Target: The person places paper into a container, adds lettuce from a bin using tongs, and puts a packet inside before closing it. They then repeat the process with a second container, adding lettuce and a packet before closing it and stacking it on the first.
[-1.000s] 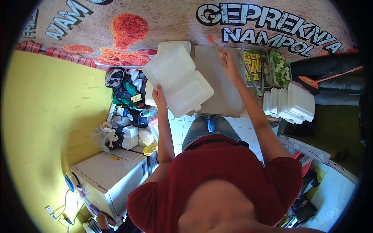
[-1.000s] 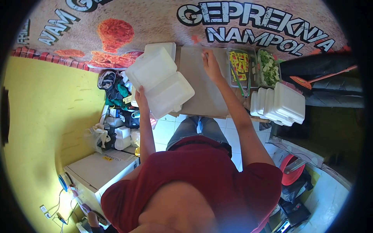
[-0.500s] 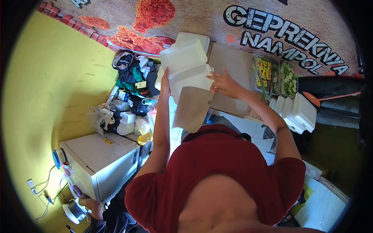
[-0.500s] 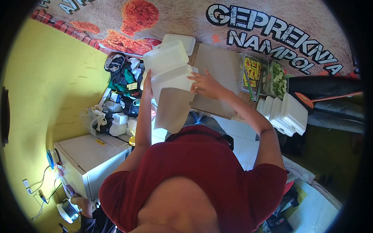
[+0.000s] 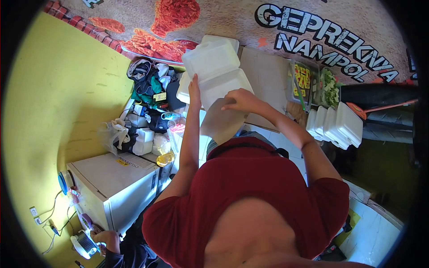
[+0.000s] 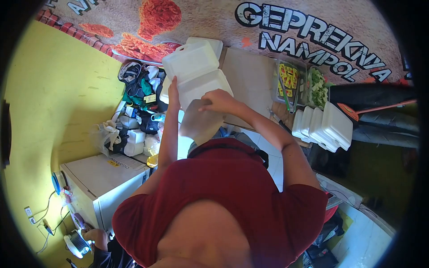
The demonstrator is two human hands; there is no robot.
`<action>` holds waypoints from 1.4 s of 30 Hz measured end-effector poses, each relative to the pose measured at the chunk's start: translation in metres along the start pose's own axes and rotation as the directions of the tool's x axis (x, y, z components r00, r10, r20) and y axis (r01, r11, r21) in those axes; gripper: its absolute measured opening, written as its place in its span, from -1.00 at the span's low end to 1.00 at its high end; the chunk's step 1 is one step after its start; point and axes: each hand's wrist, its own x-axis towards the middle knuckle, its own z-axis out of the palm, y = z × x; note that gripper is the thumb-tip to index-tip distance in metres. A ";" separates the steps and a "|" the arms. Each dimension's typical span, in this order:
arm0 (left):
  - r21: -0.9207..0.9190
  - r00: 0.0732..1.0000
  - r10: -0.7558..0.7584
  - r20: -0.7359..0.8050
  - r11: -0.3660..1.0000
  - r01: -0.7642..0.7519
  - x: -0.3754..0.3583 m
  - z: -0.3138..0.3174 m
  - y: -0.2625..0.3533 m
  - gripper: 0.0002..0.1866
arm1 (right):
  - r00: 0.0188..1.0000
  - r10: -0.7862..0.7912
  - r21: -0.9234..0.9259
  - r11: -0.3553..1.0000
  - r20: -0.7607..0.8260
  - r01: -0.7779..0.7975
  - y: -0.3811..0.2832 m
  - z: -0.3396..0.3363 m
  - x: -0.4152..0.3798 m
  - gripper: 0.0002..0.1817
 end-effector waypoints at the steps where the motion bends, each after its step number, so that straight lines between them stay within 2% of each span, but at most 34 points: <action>1: -0.002 1.000 0.003 -0.005 1.000 -0.003 -0.002 0.004 0.001 -0.41 | 0.998 0.039 0.090 0.995 -0.044 -0.035 -0.001 -0.011 -0.006 -0.45; 4: 0.083 0.978 0.180 0.101 0.979 -0.188 -0.004 0.025 -0.001 -0.52 | 0.949 0.217 0.290 0.946 -0.228 -0.146 0.026 -0.037 -0.028 -0.48; 5: 0.100 0.971 0.181 0.158 0.975 -0.198 -0.005 0.034 -0.001 -0.55 | 0.912 0.287 0.349 0.920 -0.293 -0.178 0.039 -0.045 -0.039 -0.50; 8: 0.150 0.938 0.145 0.315 0.968 -0.200 -0.016 0.071 0.002 -0.62 | 0.714 0.568 0.464 0.803 -0.409 -0.374 0.055 -0.074 -0.080 -0.46; 11: 0.256 0.919 0.051 0.392 0.953 -0.162 -0.015 0.108 -0.014 -0.65 | 0.621 0.499 0.301 0.865 -0.604 -0.402 0.097 -0.055 -0.115 -0.42; 14: 0.328 0.867 -0.040 0.497 0.933 -0.145 -0.010 0.135 -0.038 -0.64 | 0.542 0.647 0.439 0.762 -0.536 -0.475 0.121 -0.017 -0.141 -0.39; 15: 0.347 0.848 -0.051 0.527 0.924 -0.160 -0.002 0.141 -0.053 -0.60 | 0.551 0.729 0.476 0.684 -0.406 -0.553 0.121 -0.011 -0.150 -0.37; 17: 0.380 0.809 -0.072 0.584 0.904 -0.194 0.013 0.149 -0.085 -0.54 | 0.548 0.769 0.543 0.629 -0.330 -0.556 0.140 0.009 -0.159 -0.35; 18: 0.393 0.846 -0.052 0.530 0.900 -0.190 0.007 0.155 -0.088 -0.50 | 0.549 0.784 0.575 0.601 -0.290 -0.555 0.152 0.023 -0.162 -0.34; 20: 0.416 0.911 -0.006 0.412 0.891 -0.182 -0.007 0.168 -0.092 -0.42 | 0.523 0.763 0.568 0.639 -0.381 -0.519 0.167 0.044 -0.164 -0.33; 23: 0.484 0.848 0.341 0.405 0.707 -0.516 -0.003 0.162 -0.123 -0.35 | 0.475 0.721 0.509 0.693 -0.505 -0.511 0.189 0.059 -0.160 -0.33; 26: 0.543 0.831 0.248 0.498 0.658 -0.522 -0.052 0.146 -0.099 -0.26 | 0.445 0.653 0.404 0.743 -0.612 -0.534 0.214 0.066 -0.147 -0.38; 28: 0.561 0.796 0.207 0.569 0.609 -0.560 -0.061 0.126 -0.121 -0.17 | 0.404 0.569 0.301 0.774 -0.717 -0.557 0.222 0.071 -0.137 -0.41; 31: 0.611 0.761 0.149 0.631 0.510 -0.606 -0.064 0.097 -0.159 -0.07 | 0.285 0.161 -0.045 0.799 -0.945 -0.600 0.203 0.065 -0.133 -0.44; 32: 0.627 0.754 0.132 0.644 0.473 -0.619 -0.064 0.091 -0.168 -0.03 | 0.296 0.314 0.067 0.779 -0.902 -0.623 0.192 0.061 -0.135 -0.43; 34: 0.644 0.773 0.022 0.634 0.538 -0.544 -0.068 0.091 -0.163 -0.02 | 0.301 0.591 0.271 0.686 -0.748 -0.675 0.171 0.055 -0.142 -0.41; 35: 0.652 0.777 -0.032 0.629 0.568 -0.503 -0.071 0.091 -0.159 -0.01 | 0.296 0.651 0.332 0.662 -0.699 -0.672 0.161 0.050 -0.146 -0.40; 37: 0.640 0.769 -0.017 0.639 0.566 -0.520 -0.077 0.092 -0.157 -0.05 | 0.288 0.757 0.447 0.600 -0.587 -0.663 0.151 0.042 -0.154 -0.37; 40: 0.634 0.789 0.018 0.615 0.584 -0.508 -0.078 0.092 -0.159 -0.12 | 0.261 0.847 0.535 0.502 -0.464 -0.679 0.188 0.061 -0.163 -0.34; 42: 0.673 0.824 0.023 0.567 0.563 -0.479 -0.075 0.091 -0.161 -0.19 | 0.279 0.810 0.457 0.535 -0.516 -0.710 0.191 0.062 -0.166 -0.33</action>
